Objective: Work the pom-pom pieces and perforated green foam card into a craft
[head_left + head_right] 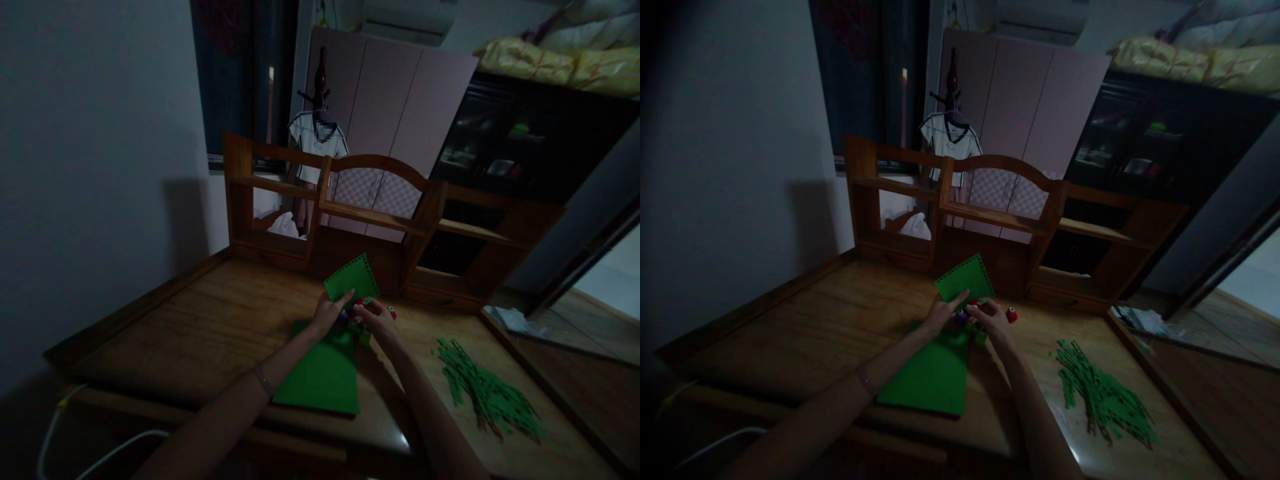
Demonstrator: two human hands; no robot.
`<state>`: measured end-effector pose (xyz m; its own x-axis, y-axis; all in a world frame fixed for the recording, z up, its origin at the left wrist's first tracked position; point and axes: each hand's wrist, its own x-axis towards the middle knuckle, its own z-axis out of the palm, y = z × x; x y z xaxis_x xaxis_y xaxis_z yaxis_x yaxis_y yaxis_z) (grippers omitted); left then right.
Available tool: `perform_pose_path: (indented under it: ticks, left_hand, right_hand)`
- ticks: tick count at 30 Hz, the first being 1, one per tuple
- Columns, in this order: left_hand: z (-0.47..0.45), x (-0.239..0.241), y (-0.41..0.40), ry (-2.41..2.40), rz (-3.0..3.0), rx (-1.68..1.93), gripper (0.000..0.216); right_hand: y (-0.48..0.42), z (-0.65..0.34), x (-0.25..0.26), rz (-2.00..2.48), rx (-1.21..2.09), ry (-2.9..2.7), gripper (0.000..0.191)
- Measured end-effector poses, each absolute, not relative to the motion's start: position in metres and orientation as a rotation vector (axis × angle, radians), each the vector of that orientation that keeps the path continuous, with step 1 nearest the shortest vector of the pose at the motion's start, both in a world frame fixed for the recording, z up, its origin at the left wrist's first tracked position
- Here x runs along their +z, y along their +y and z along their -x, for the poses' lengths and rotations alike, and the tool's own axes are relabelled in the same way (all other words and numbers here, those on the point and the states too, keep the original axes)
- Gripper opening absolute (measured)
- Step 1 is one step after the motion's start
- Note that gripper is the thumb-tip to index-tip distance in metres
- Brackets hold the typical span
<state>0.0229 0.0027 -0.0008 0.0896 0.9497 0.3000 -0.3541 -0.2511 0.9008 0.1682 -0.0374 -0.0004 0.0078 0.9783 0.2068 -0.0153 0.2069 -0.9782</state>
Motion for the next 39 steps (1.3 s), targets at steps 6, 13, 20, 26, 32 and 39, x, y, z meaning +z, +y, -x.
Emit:
perform_pose_path:
  ticks: [6, 13, 20, 26, 32, 39]
  left_hand:
    - [-0.023, -0.002, 0.005, 0.683, -1.195, 1.459, 0.042]
    - [-0.021, -0.001, 0.008, 0.784, -1.076, 1.515, 0.041]
    - [-0.017, 0.003, 0.009, 0.822, -1.009, 1.532, 0.042]
    - [-0.017, 0.004, 0.009, 0.809, -1.016, 1.532, 0.039]
    - [-0.018, 0.001, 0.009, 0.827, -1.012, 1.522, 0.039]
    - [-0.018, 0.000, 0.011, 0.806, -1.066, 1.529, 0.039]
  right_hand:
    - [-0.033, -0.168, -0.002, 1.029, 1.089, -1.244, 0.033]
    - [-0.028, -0.170, -0.007, 1.015, 1.073, -1.196, 0.035]
    - [-0.028, -0.170, -0.007, 1.072, 1.041, -1.177, 0.035]
    - [-0.030, -0.171, -0.001, 1.049, 1.041, -1.128, 0.034]
    - [-0.032, -0.172, 0.002, 1.041, 1.054, -1.075, 0.036]
    - [-0.036, -0.172, 0.003, 0.962, 1.080, -1.045, 0.035]
